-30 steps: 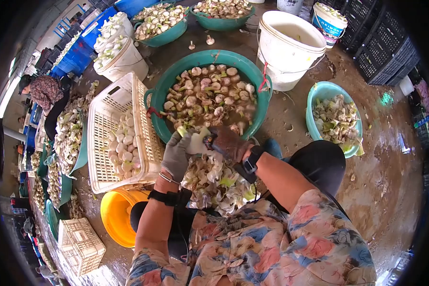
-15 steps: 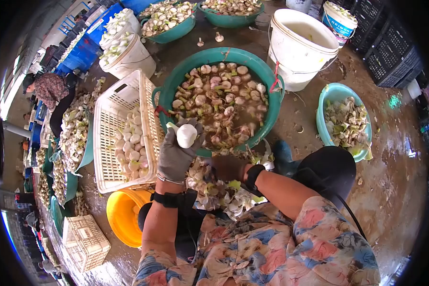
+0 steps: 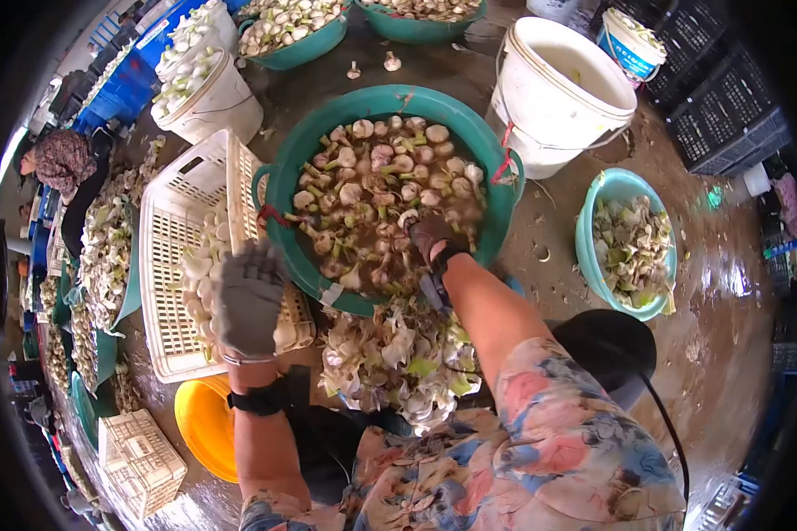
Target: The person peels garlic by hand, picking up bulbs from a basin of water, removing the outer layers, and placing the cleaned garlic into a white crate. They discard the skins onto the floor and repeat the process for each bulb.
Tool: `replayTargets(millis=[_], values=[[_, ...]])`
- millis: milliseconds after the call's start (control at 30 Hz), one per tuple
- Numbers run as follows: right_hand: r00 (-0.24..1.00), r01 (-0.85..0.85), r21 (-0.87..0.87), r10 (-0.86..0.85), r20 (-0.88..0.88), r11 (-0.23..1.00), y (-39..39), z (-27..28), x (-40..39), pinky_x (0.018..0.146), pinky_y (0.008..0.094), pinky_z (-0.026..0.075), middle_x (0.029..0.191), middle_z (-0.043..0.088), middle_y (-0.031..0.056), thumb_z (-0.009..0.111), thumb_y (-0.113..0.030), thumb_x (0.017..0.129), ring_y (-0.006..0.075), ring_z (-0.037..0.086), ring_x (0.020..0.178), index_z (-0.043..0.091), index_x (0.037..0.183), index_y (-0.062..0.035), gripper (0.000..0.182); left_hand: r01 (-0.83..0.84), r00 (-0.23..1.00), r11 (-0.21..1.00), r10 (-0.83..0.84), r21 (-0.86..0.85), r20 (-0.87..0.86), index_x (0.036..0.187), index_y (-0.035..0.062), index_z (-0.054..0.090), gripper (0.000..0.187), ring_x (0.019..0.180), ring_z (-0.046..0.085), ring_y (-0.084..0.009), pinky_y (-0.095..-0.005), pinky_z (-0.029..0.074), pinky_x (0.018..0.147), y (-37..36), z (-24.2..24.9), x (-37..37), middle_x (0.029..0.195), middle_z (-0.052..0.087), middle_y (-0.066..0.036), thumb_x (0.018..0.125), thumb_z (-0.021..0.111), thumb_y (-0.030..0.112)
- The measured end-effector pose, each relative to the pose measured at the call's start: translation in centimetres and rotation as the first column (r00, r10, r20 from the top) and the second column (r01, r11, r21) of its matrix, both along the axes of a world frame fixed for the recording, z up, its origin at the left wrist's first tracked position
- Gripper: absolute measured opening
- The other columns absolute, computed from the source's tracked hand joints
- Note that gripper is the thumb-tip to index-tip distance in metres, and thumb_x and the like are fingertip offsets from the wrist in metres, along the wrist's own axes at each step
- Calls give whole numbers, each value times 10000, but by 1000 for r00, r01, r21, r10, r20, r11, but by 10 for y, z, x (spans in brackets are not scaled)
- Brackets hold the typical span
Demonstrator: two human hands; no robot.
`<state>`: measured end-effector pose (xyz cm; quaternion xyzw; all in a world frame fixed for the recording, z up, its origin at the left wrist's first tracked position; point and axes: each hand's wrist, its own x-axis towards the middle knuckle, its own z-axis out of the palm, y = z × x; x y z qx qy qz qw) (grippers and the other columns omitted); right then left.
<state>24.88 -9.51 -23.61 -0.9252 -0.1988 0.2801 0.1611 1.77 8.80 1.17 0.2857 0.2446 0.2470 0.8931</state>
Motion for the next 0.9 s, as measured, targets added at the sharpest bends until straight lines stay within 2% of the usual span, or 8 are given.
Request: replayTargets(millis=[133, 200, 233, 267, 300, 500, 667, 900], values=[[783, -380, -642, 600, 160, 666, 25, -16, 7, 610, 390, 467, 851, 639, 171, 523, -250, 834, 268, 631, 765, 658, 807, -50, 243, 153, 981, 985, -142, 75, -130, 1063, 59, 530, 245, 864, 578, -220, -342, 465, 746, -21, -9, 15, 958, 598, -100, 922, 451, 243], [842, -430, -526, 536, 59, 733, 31, 26, 0, 659, 374, 483, 953, 635, 60, 529, -195, 847, 235, 607, 791, 658, 938, -124, 173, 217, 962, 969, -193, 116, -192, 1108, 44, 515, 281, 874, 572, -209, -311, 461, 736, -26, -17, 20, 965, 592, -93, 912, 474, 241], [999, -51, -29, 50, -13, 998, 24, 28, -4, 660, 345, 485, 896, 638, 73, 524, -192, 848, 210, 603, 754, 649, 910, -79, 179, 216, 963, 969, -191, 117, -191, 1108, 44, 515, 281, 874, 572, -209, -311, 461, 736, -28, -20, 22, 965, 592, -93, 912, 474, 241], [882, 455, 380, -350, -315, 805, 19, 30, -9, 662, 317, 486, 839, 642, 87, 520, -189, 848, 186, 599, 717, 639, 882, -34, 199, 296, 931, 927, -226, 230, -287, 1156, 33, 488, 328, 901, 564, -212, -318, 464, 762, -31, -22, 25, 1004, 575, -103, 877, 528, 200], [713, 673, 492, -309, -629, 552, 19, 56, -24, 657, 290, 496, 923, 632, 69, 575, -140, 831, 162, 602, 742, 611, 942, -29, 161, 380, 890, 864, -245, 330, -386, 1205, 23, 461, 407, 929, 555, -215, -324, 467, 788, -35, -27, 27, 1043, 559, -113, 841, 582, 159], [544, 738, 629, 336, -769, 244, 6, 156, -89, 631, 254, 496, 892, 625, 65, 594, -184, 854, 120, 596, 757, 593, 973, -23, 201, 523, 834, 613, -225, 593, -503, 1244, 15, 432, 527, 966, 533, -198, -288, 435, 823, -48, -55, 33, 1079, 556, -103, 775, 636, 141], [772, 547, 742, 109, -626, 388, -6, 189, -114, 603, 260, 494, 841, 610, 48, 605, -228, 846, 113, 587, 720, 592, 959, -29, 229, 540, 840, 113, 1, 834, -543, 1186, 32, 473, 524, 1023, 535, -298, -354, 415, 876, -66, -24, 19, 1084, 561, -171, 711, 675, 121], [738, 539, 767, 243, -629, 348, -25, 204, -130, 589, 275, 501, 766, 585, 31, 566, -157, 841, 128, 559, 649, 599, 888, -40, 131, 427, 900, -30, 110, 904, -422, 1131, 25, 509, 526, 940, 563, -230, -304, 446, 799, -76, -18, -1, 1023, 550, -131, 661, 718, 134]])
